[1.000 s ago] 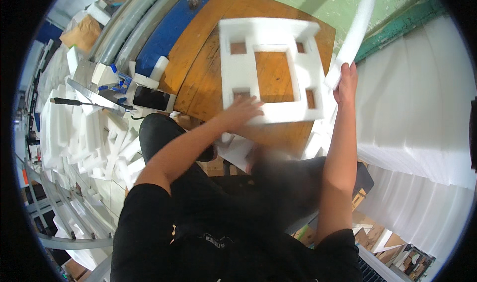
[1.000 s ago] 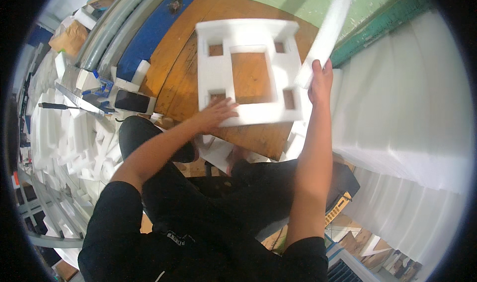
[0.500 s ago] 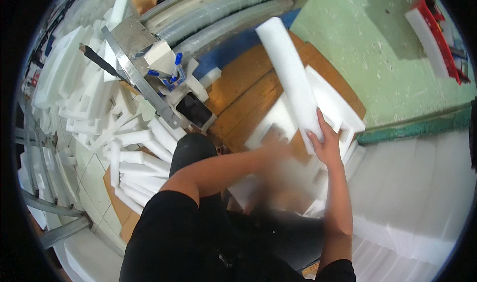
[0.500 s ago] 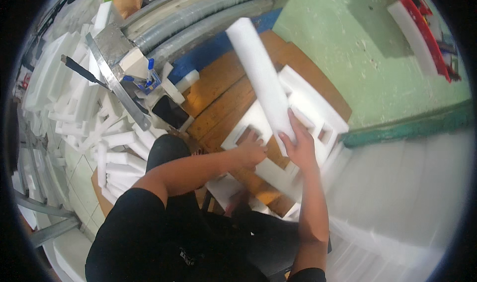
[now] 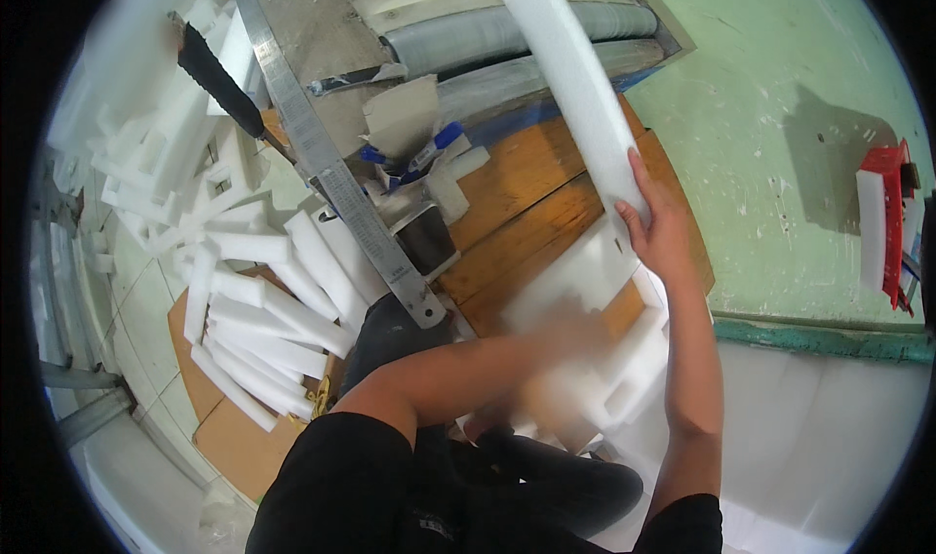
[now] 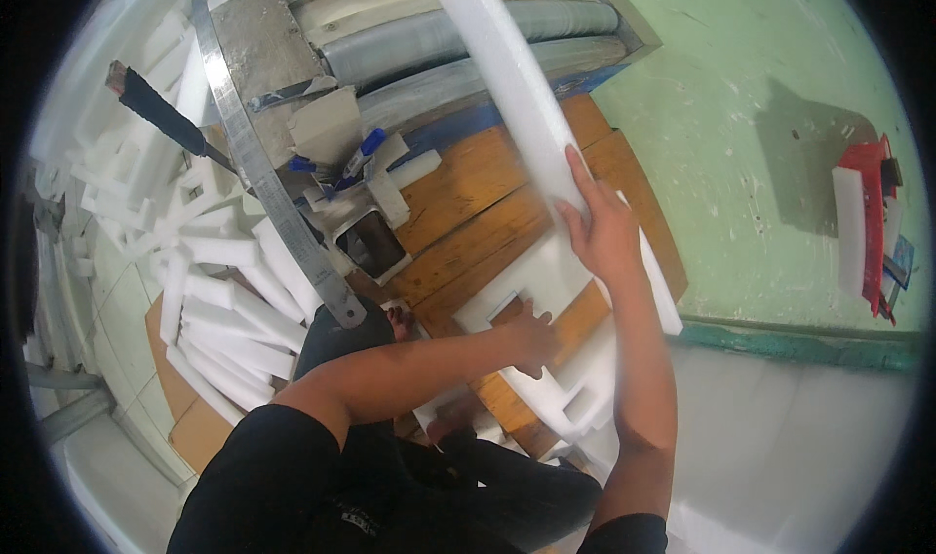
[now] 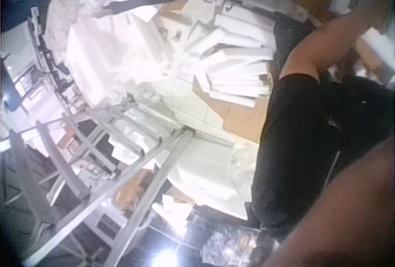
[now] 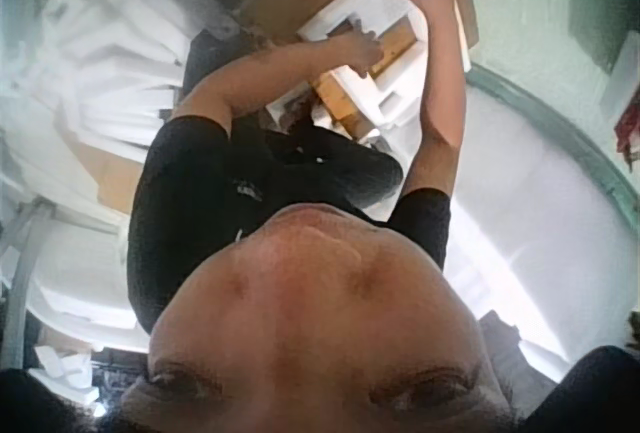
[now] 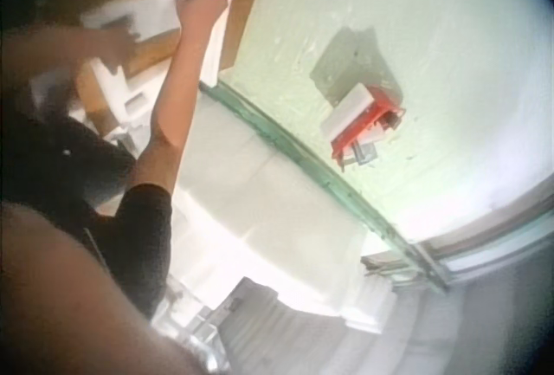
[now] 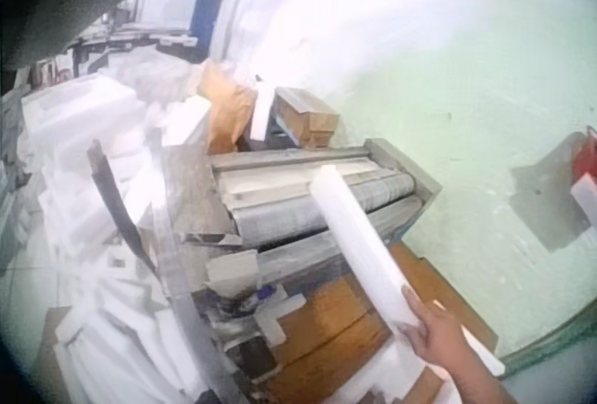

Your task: The person sits on the floor and assembles white foam pieces into rectangular frames by hand. They pick up individual foam strips, fit them into slots on a wooden board, and stack the completed frames.

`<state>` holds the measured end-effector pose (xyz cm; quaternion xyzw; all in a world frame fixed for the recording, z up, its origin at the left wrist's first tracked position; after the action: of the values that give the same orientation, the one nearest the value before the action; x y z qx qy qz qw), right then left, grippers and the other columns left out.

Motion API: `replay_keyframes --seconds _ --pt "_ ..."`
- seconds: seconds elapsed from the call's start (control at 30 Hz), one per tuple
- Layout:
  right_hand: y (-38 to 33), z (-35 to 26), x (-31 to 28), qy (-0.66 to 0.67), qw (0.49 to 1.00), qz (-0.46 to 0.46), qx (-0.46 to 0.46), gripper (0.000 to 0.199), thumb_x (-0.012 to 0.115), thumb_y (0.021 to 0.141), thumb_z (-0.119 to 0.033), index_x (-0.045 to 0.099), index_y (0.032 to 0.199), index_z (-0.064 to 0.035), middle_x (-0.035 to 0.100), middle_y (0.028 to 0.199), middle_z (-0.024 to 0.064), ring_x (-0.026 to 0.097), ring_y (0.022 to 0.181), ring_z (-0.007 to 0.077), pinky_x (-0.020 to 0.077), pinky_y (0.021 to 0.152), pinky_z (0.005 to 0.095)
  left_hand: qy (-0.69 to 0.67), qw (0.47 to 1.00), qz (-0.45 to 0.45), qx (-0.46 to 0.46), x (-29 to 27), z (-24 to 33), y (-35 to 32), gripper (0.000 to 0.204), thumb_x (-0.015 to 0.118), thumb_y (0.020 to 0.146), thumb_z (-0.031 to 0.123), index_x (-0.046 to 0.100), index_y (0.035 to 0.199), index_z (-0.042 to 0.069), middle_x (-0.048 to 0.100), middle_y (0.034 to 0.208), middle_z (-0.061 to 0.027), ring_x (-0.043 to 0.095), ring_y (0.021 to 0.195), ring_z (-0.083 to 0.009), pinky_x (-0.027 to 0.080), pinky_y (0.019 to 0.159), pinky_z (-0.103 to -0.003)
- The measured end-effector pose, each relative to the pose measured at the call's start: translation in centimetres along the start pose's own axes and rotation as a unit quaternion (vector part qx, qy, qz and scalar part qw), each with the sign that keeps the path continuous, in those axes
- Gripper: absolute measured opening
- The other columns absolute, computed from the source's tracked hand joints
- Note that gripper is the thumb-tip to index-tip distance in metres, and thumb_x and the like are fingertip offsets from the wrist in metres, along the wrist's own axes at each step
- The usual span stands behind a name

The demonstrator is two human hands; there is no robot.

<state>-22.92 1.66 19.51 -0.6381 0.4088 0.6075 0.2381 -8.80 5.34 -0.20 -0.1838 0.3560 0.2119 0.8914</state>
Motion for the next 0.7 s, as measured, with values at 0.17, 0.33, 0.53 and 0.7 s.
replay_keyframes --seconds 0.17,0.33,0.53,0.7 --pt "5.8 -1.7 0.5 0.043 0.998 0.029 -0.037 0.073 0.071 0.094 -0.015 0.041 0.16 -0.0234 0.069 0.101 0.0225 0.067 0.085 0.0411 0.0539 0.08 0.0463 -0.006 1.0 0.014 -0.009 -4.3 -0.3 -3.4 0.053 0.073 0.078 0.028 0.07 0.126 0.006 0.059 0.135 -0.0184 0.05 0.134 -0.0394 0.03 0.113 -0.074" --pt "12.2 -4.4 1.1 0.052 0.996 0.053 -0.057 0.071 0.07 0.095 -0.018 0.042 0.159 -0.0217 0.07 0.112 0.0271 0.068 0.099 0.0451 0.0545 0.088 0.0475 -0.055 0.998 0.026 -0.011 -3.6 -1.5 -3.5 0.056 0.075 0.076 0.028 0.07 0.126 0.004 0.06 0.132 -0.0203 0.057 0.128 -0.0403 0.032 0.11 -0.075" --pt "20.5 -5.4 3.1 0.024 0.99 0.11 -0.085 0.069 0.071 0.094 -0.022 0.044 0.158 -0.0209 0.07 0.115 0.0274 0.068 0.103 0.0451 0.0537 0.093 0.0477 -0.069 0.997 -0.007 -0.015 -4.2 -2.2 -4.1 0.057 0.076 0.076 0.031 0.07 0.126 0.004 0.061 0.13 -0.021 0.058 0.126 -0.0424 0.033 0.11 -0.075" --pt "27.3 -7.3 3.6 -0.027 0.992 0.107 -0.059 0.069 0.072 0.094 -0.023 0.047 0.157 -0.0191 0.067 0.134 0.024 0.067 0.122 0.0366 0.0493 0.104 0.0397 -0.058 0.998 -0.013 -0.023 -3.9 -2.8 -3.7 0.058 0.077 0.076 0.032 0.069 0.127 0.006 0.062 0.128 -0.0198 0.059 0.124 -0.0418 0.034 0.11 -0.073"
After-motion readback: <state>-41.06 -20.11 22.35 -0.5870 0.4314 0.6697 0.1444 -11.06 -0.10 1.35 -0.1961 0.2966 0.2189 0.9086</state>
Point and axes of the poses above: each hand's wrist, its own y-axis towards the middle knuckle, its own x-axis out of the palm, z = x × y, the point moved 5 cm from there along y, towards the middle knuckle
